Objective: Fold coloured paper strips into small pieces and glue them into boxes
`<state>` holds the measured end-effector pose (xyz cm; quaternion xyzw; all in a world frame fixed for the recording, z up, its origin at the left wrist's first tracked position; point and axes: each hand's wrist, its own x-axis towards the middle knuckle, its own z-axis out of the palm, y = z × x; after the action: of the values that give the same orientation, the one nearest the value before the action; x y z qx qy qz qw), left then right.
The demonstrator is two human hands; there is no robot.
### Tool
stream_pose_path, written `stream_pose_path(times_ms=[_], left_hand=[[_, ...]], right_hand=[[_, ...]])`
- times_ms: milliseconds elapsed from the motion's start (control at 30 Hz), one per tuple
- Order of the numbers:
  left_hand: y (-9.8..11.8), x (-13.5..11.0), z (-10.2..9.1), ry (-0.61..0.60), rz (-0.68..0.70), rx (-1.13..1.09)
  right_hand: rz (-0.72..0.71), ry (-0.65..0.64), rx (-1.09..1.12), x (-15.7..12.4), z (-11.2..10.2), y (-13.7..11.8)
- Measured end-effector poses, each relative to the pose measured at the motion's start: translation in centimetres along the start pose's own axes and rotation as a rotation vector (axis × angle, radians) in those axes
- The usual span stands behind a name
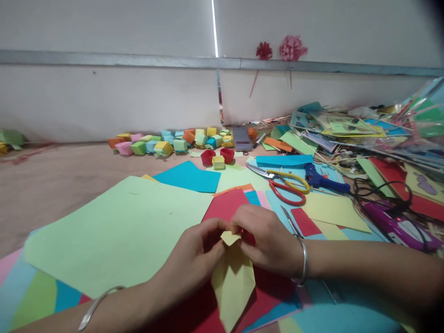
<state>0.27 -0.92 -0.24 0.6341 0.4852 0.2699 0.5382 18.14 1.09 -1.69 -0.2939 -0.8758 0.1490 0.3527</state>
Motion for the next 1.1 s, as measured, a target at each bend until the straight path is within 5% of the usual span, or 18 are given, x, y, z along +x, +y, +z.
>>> stream_pose_path(times_ms=[233, 633, 1100], left_hand=[[-0.3, 0.1, -0.3, 0.125, 0.092, 0.223], [0.0, 0.2, -0.3, 0.097, 0.01, 0.124], [0.4, 0.4, -0.8, 0.057, -0.012, 0.121]], right_hand=[[-0.119, 0.065, -0.164, -0.2, 0.4, -0.2], [-0.159, 0.086, -0.356, 0.0, 0.5, -0.1], [-0.118, -0.15, -0.335, -0.1, -0.6, -0.1]])
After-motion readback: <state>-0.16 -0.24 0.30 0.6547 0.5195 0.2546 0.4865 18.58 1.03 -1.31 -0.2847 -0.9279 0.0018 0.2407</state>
